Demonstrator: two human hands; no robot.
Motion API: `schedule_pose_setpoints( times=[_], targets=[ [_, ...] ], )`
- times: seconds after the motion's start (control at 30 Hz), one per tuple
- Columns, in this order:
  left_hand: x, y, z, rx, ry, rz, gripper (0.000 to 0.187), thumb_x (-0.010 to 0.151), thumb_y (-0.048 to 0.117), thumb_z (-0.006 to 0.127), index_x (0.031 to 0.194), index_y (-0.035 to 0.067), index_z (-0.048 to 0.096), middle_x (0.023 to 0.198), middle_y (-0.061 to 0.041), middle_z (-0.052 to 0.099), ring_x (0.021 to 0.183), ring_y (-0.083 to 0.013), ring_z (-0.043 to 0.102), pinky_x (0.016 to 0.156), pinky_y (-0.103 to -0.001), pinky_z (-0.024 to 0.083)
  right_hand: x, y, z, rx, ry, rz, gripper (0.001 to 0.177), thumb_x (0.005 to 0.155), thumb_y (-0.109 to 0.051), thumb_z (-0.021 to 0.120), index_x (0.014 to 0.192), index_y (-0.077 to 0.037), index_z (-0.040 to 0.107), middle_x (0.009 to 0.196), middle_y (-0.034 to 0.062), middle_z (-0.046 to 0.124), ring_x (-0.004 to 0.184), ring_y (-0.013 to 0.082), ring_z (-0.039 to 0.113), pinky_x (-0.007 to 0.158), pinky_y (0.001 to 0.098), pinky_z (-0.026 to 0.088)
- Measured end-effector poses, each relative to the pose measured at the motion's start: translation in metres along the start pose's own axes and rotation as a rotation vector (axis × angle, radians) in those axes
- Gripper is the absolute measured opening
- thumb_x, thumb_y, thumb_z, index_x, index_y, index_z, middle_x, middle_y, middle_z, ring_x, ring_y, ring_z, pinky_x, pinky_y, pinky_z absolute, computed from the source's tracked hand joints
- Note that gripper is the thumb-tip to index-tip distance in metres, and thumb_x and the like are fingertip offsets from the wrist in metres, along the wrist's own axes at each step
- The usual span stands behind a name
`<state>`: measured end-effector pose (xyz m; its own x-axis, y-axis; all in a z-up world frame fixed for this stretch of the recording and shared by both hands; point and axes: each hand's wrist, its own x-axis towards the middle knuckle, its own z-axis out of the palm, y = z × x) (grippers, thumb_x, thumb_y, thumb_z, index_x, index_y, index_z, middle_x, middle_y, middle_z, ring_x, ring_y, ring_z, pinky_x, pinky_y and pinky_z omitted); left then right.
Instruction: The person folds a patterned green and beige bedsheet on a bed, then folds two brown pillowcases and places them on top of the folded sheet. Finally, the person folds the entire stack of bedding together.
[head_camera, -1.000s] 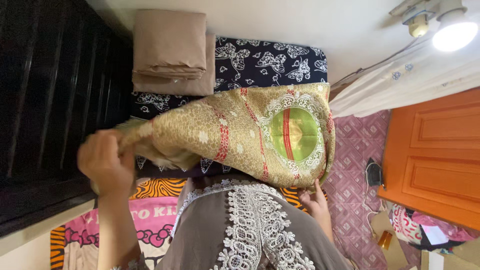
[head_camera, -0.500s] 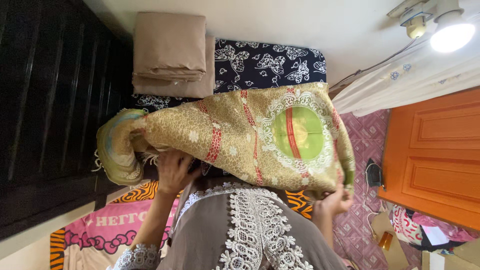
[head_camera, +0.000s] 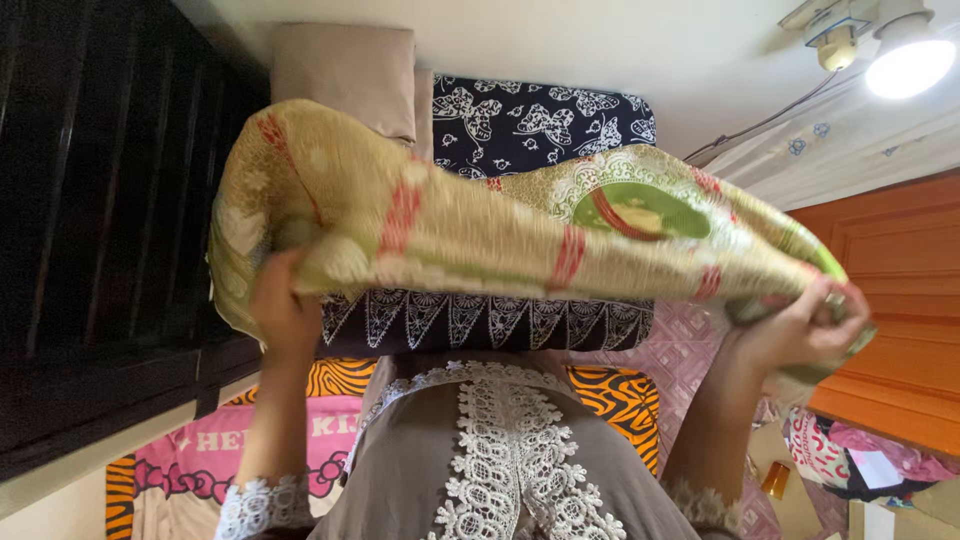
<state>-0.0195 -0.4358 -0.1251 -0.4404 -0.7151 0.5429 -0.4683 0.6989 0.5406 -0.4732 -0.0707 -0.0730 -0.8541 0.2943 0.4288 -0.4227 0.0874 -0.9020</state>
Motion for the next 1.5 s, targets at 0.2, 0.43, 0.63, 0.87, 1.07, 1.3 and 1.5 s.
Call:
schedule_pose_setpoints(
  times=[0.2,0.43,0.63,0.87,1.07,1.3,1.5],
  targets=[
    [0.091,0.025,-0.045,0.064,0.116,-0.002,0.020,0.095,0.010,0.080,0.111,0.002,0.071,0.092,-0.013,0.071,0.081,-0.0295,0.071,0.073,-0.039,0.055,0.040,0.020,0.058,0.228,-0.173,-0.120,0.008,0.114,0.000,0.061,0.117,-0.001,0.054,0.103,0.0141,0.067,0.074,0.0188,0.064,0.057,0.0251,0.053],
    [0.146,0.039,-0.067,0.177,0.232,0.111,0.014,0.097,0.006,0.086,0.105,0.002,0.075,0.088,-0.011,0.068,0.072,-0.0242,0.069,0.062,-0.032,0.048,0.005,0.033,0.091,-0.274,-0.540,-0.497,0.051,0.108,0.011,0.058,0.156,-0.003,0.045,0.150,0.0205,0.056,0.142,0.0308,0.056,0.121,0.0470,0.047],
    [0.149,0.028,-0.038,0.299,0.102,-0.004,0.028,0.092,-0.006,0.075,0.114,0.010,0.070,0.104,-0.008,0.070,0.089,-0.0224,0.069,0.072,-0.034,0.051,-0.035,0.063,0.108,-0.565,-0.939,-0.531,0.127,0.085,-0.008,0.081,0.169,-0.009,-0.014,0.172,0.0255,-0.011,0.163,0.0492,0.004,0.136,0.0571,0.021],
    [0.149,0.037,0.019,0.288,-0.181,-0.183,0.081,0.066,0.004,0.091,0.138,0.016,0.056,0.131,-0.010,0.061,0.105,-0.0282,0.063,0.081,-0.044,0.055,-0.058,0.107,0.113,-0.704,-1.171,-0.253,0.127,0.077,-0.036,0.083,0.165,-0.008,-0.004,0.170,0.0298,-0.009,0.159,0.0465,0.006,0.124,0.0639,0.012],
    [0.119,0.056,0.050,0.233,-0.454,-0.122,0.128,0.051,0.045,0.098,0.152,0.006,0.029,0.152,-0.029,0.035,0.136,-0.0470,0.039,0.109,-0.064,0.034,-0.090,0.108,0.097,-0.762,-1.385,-0.254,0.087,0.085,-0.060,0.071,0.147,-0.006,0.045,0.170,0.0295,0.012,0.157,0.0450,0.012,0.123,0.0642,0.013],
    [0.015,0.013,0.078,0.444,-0.204,-0.112,0.115,0.062,0.053,0.091,0.155,0.022,0.031,0.160,-0.029,0.020,0.149,-0.0544,0.021,0.113,-0.079,0.017,-0.128,0.076,0.094,-0.544,-1.386,-0.531,0.069,0.067,-0.053,0.082,0.121,-0.014,0.067,0.149,0.0274,0.037,0.140,0.0468,0.033,0.116,0.0628,0.023],
    [-0.007,-0.046,0.051,0.440,-0.223,-0.167,0.057,0.084,0.006,0.073,0.140,0.017,0.066,0.146,-0.009,0.064,0.147,-0.0327,0.047,0.121,-0.062,0.036,-0.125,0.094,0.086,-0.484,-1.199,-0.520,0.013,0.090,-0.009,0.069,0.102,-0.009,0.074,0.119,0.0185,0.069,0.113,0.0359,0.064,0.099,0.0491,0.049]
  ],
)
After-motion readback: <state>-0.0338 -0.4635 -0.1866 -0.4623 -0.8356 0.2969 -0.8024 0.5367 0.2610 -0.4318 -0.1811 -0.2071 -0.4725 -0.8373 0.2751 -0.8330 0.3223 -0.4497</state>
